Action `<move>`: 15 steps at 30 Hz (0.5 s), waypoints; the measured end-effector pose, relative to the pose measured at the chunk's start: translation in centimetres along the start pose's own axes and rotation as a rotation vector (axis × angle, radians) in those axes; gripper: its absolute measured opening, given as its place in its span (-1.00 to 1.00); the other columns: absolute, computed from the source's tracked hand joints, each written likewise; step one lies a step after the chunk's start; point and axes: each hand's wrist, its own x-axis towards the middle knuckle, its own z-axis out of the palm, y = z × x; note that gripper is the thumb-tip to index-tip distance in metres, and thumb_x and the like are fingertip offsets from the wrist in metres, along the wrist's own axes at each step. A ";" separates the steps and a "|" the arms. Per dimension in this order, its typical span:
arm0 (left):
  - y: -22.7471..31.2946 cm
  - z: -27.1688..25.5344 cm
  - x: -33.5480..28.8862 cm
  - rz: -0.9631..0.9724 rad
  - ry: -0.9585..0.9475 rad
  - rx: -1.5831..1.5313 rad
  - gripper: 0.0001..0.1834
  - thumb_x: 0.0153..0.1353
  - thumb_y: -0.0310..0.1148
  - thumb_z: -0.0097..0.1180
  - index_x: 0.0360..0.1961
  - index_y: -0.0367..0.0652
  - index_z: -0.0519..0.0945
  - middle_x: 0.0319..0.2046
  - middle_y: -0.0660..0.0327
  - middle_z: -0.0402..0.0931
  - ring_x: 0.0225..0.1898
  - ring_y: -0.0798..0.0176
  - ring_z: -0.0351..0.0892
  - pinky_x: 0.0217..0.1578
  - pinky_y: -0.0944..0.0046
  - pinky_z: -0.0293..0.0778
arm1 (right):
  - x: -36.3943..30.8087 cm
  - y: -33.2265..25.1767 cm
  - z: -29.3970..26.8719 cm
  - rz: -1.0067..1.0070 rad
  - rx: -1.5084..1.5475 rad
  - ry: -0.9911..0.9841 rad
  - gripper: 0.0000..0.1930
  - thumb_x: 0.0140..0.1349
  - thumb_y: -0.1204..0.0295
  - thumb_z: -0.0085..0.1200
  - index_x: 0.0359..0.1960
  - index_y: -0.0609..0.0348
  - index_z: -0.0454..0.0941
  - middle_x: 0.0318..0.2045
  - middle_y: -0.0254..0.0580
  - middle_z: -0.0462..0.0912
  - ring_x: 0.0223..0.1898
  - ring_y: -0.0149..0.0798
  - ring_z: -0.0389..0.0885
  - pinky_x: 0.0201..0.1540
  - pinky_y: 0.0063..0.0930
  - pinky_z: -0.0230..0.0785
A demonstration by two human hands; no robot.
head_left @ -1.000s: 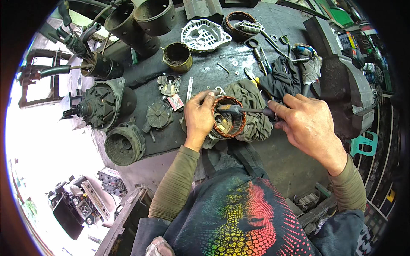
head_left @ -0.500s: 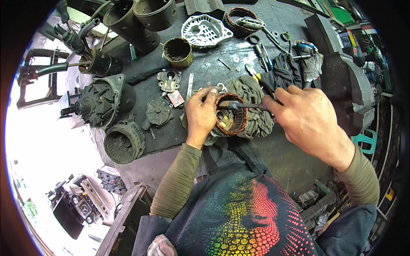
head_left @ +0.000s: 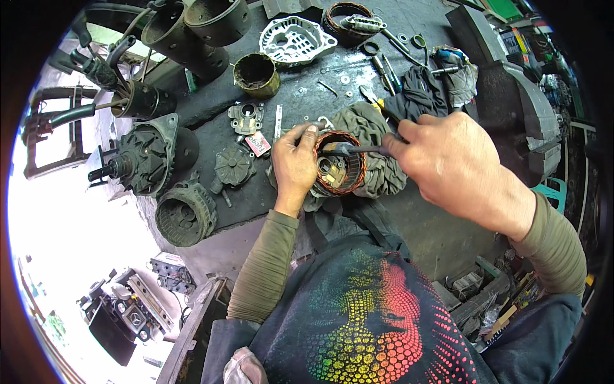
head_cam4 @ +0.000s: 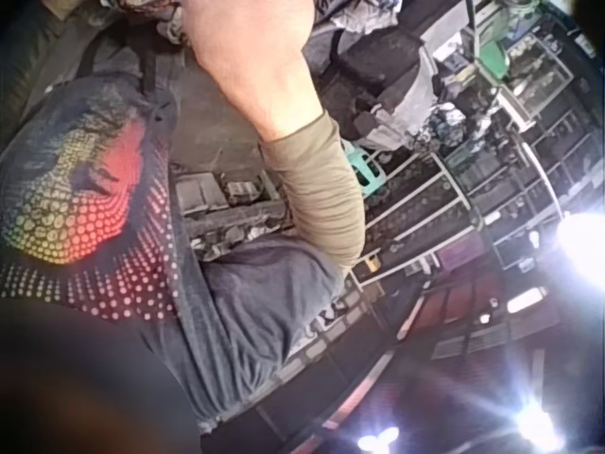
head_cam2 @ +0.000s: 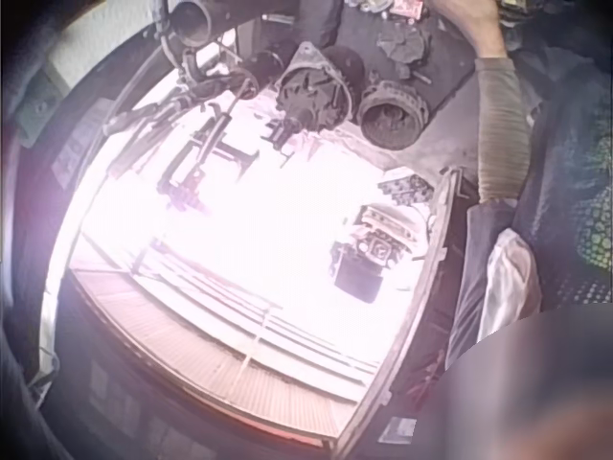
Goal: The person cleans and assembles an alternator stator and rotor on a workbench. They use a small brush and a rag to clean the stator, then insert the rotor and fit the housing halves together. The person handles the stator, rotor, and housing components by hand and with simple tools.
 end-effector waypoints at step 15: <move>0.0 -0.1 0.0 0.025 0.004 0.016 -0.72 0.45 -0.36 0.15 -0.06 -0.38 0.76 -0.23 0.00 0.80 -0.20 0.23 0.74 -0.10 0.23 0.57 | -0.1 -0.6 -0.1 0.030 -0.035 0.054 -0.84 0.04 0.43 0.25 -0.34 0.20 0.69 -0.40 -0.12 0.72 -0.26 -0.14 0.79 -0.31 -0.23 0.65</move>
